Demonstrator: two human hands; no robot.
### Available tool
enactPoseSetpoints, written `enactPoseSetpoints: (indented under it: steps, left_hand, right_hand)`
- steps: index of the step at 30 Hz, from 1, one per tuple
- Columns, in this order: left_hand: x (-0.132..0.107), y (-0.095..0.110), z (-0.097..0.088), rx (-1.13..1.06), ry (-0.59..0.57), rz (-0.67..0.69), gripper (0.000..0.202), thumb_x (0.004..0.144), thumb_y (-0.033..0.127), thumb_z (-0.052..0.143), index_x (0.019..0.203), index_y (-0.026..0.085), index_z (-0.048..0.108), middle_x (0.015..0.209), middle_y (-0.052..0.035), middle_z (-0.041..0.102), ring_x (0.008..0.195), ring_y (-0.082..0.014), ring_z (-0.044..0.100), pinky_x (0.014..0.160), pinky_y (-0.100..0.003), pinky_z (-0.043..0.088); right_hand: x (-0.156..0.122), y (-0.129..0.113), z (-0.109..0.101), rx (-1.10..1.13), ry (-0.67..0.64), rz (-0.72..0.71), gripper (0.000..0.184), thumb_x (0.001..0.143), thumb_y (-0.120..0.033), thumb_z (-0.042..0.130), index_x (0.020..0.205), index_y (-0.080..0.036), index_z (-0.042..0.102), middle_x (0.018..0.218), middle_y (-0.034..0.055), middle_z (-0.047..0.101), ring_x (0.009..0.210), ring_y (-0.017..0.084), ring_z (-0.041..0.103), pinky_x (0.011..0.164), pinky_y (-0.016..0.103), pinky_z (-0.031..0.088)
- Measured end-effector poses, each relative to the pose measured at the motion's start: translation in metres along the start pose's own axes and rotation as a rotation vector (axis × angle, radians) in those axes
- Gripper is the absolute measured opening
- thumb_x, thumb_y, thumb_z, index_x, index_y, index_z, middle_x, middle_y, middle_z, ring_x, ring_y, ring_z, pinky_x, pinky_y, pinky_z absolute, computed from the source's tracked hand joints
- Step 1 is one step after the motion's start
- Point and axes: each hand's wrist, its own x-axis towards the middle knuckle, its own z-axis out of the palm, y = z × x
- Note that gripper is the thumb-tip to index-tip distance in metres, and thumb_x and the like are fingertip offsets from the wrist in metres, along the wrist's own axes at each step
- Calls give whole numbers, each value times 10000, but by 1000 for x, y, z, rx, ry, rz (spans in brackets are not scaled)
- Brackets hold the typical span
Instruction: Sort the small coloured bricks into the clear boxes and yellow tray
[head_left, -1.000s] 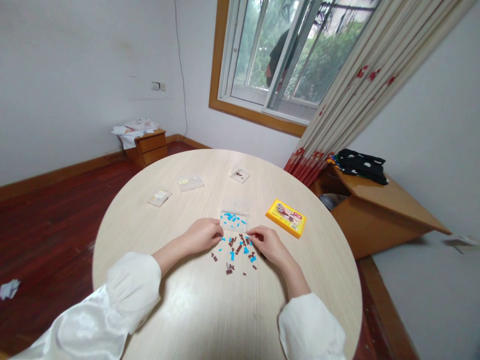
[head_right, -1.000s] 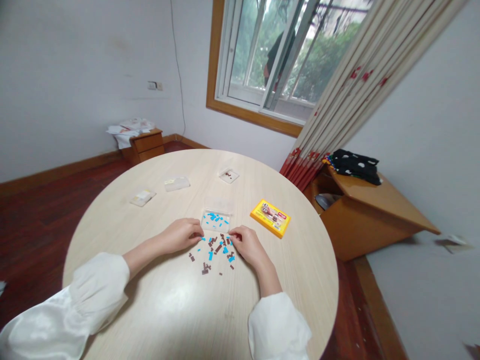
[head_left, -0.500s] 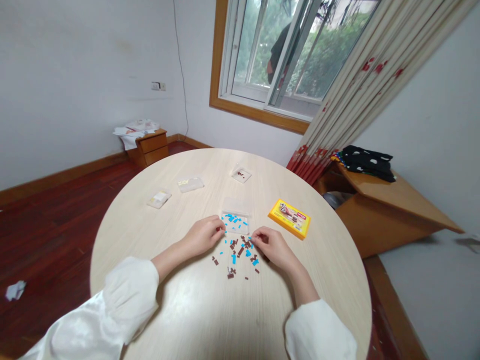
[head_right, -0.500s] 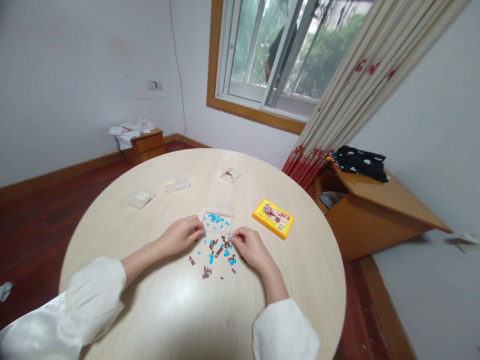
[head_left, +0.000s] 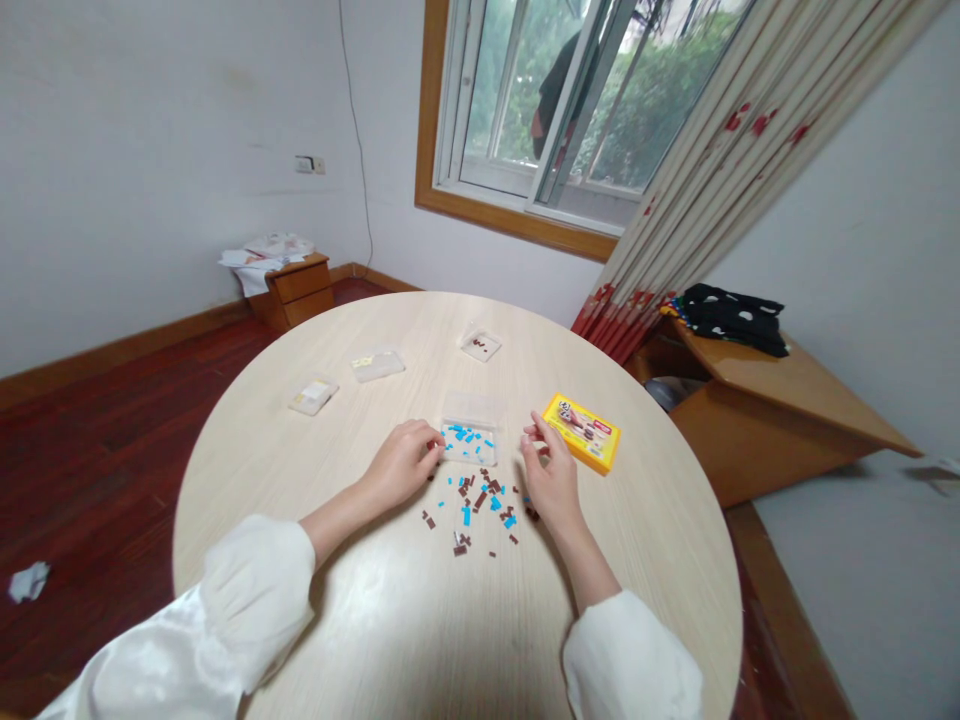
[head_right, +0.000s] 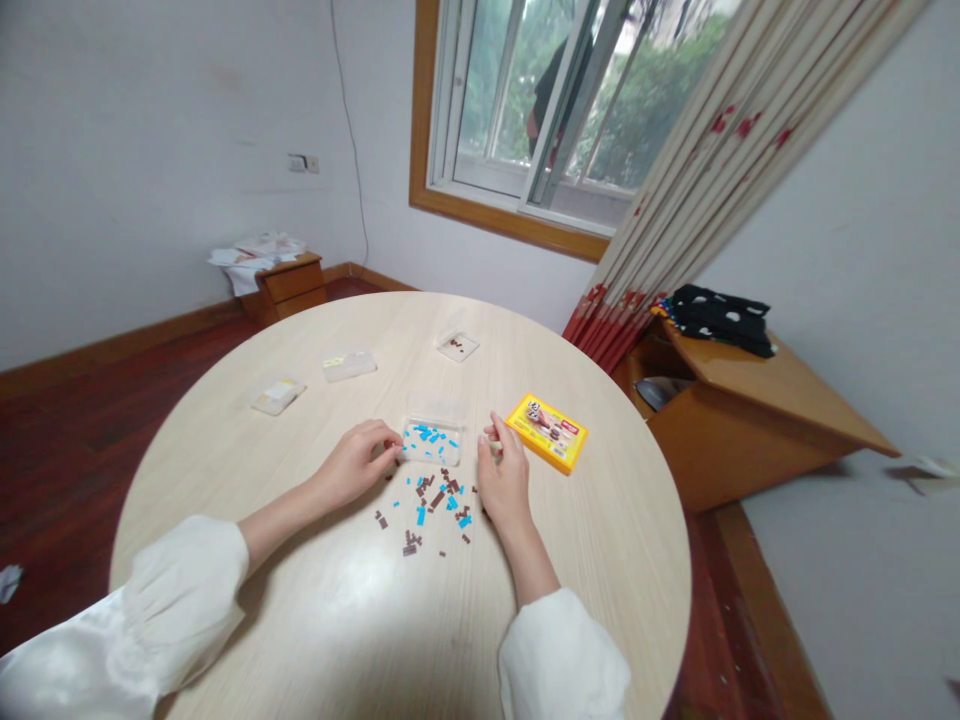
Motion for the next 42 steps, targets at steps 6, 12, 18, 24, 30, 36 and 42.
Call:
enactPoseSetpoints:
  steps: [6, 12, 18, 24, 30, 36, 42]
  left_hand:
    - [6, -2, 6, -74, 173, -30, 119, 823, 159, 510, 771, 162, 617, 773, -35, 633, 792, -170, 534, 757, -312, 421]
    - [7, -5, 12, -131, 193, -20, 195, 831, 177, 521, 1002, 158, 614, 953, -55, 657, 908, -183, 532, 835, -339, 416]
    - [5, -1, 4, -137, 215, -40, 156, 831, 216, 513, 952, 172, 601, 859, -45, 621, 827, -171, 528, 755, -313, 429]
    - [4, 2, 0, -44, 161, 0, 263, 817, 250, 512, 567, 178, 476, 654, -17, 535, 694, -153, 480, 684, -295, 393]
    - [1, 3, -5, 47, -149, 101, 192, 801, 233, 543, 624, 160, 558, 697, -9, 564, 711, -146, 512, 734, -303, 369]
    - [-1, 3, -7, 108, -296, 216, 135, 821, 235, 541, 837, 184, 665, 834, -40, 583, 819, -172, 534, 771, -305, 372]
    - [-1, 5, -2, 144, -328, 228, 135, 823, 215, 541, 826, 175, 670, 840, -49, 585, 828, -181, 539, 769, -309, 371]
  right_hand:
    - [0, -3, -3, -57, -7, -72, 387, 837, -238, 440, 1211, -189, 524, 966, 95, 591, 892, 192, 546, 797, 353, 458]
    - [0, -9, -6, -76, -108, -120, 294, 831, -220, 447, 1082, -160, 588, 862, 75, 598, 801, 185, 553, 735, 323, 459]
    - [-1, -17, -20, -90, -485, -130, 155, 794, -169, 503, 858, -183, 643, 780, 36, 614, 726, 156, 562, 699, 285, 447]
    - [0, -14, -32, -180, -685, -57, 147, 679, -110, 604, 792, -180, 666, 818, 31, 622, 749, 151, 564, 693, 264, 436]
    - [-1, -9, -29, -210, -706, -62, 149, 679, -95, 601, 774, -179, 679, 798, 31, 621, 740, 150, 560, 687, 264, 429]
    - [1, -14, -30, -148, -661, -67, 66, 709, -150, 599, 737, -173, 653, 753, 29, 622, 709, 150, 563, 655, 261, 433]
    - [2, -19, -16, -46, -197, -188, 87, 790, -255, 574, 822, -205, 636, 776, 39, 622, 762, 184, 564, 743, 328, 443]
